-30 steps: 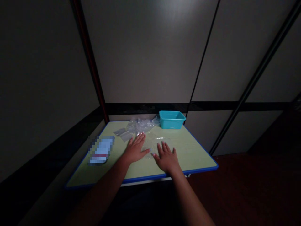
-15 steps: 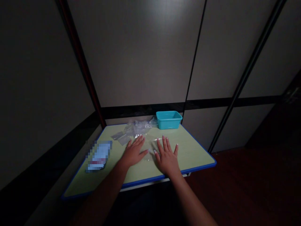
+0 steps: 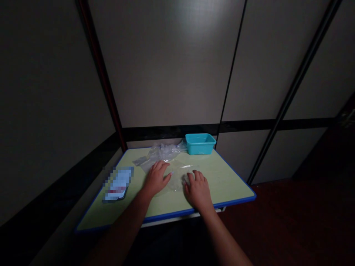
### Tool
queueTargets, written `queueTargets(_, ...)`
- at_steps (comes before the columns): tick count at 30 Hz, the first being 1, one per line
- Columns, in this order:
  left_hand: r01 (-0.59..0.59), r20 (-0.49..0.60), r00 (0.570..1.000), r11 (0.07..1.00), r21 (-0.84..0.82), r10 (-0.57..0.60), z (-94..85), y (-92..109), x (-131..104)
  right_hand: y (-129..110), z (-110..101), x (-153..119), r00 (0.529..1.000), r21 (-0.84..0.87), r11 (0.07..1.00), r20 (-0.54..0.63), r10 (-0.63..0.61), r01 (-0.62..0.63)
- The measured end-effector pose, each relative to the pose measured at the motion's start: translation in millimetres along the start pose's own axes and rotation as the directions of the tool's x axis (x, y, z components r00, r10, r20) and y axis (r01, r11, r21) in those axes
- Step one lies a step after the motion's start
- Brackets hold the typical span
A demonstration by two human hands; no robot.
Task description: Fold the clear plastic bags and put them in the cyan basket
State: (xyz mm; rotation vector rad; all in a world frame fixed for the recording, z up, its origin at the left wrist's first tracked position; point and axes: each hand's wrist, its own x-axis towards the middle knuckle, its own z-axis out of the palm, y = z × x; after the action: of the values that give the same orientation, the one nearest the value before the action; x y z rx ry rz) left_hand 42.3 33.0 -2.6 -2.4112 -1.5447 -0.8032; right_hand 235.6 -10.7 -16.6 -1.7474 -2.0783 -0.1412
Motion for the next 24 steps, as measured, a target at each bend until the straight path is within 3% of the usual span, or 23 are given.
queueTargets(5,-0.082,0.129,0.989,0.996,0.030,0.077,-2.2,1.4,-2.0,1.2,-1.9,-0.9,0.999,0.000,1.000,-0.032,-0.026,0.026)
queueTargets(10,-0.054,0.074,0.996,0.976,0.209,0.039,5.0,2.4,-5.9,3.0,9.5,-0.2,0.998,-0.056,0.998,-0.056,-0.015,0.012)
queueTargets(15,-0.066,0.103,0.994,0.961,0.270,0.040,14.8,3.8,-9.5,5.0,22.2,2.2,0.999,-0.067,0.998,-0.030,0.017,-0.019)
queueTargets(21,-0.004,0.040,0.999,0.975,0.224,-0.006,9.0,5.2,-3.8,6.7,21.2,3.1,1.000,-0.016,1.000,0.022,-0.003,0.004)
queueTargets(24,0.066,-0.064,0.997,0.968,0.244,-0.052,2.5,8.4,0.2,5.8,18.4,3.6,1.000,0.004,1.000,0.014,0.009,-0.009)
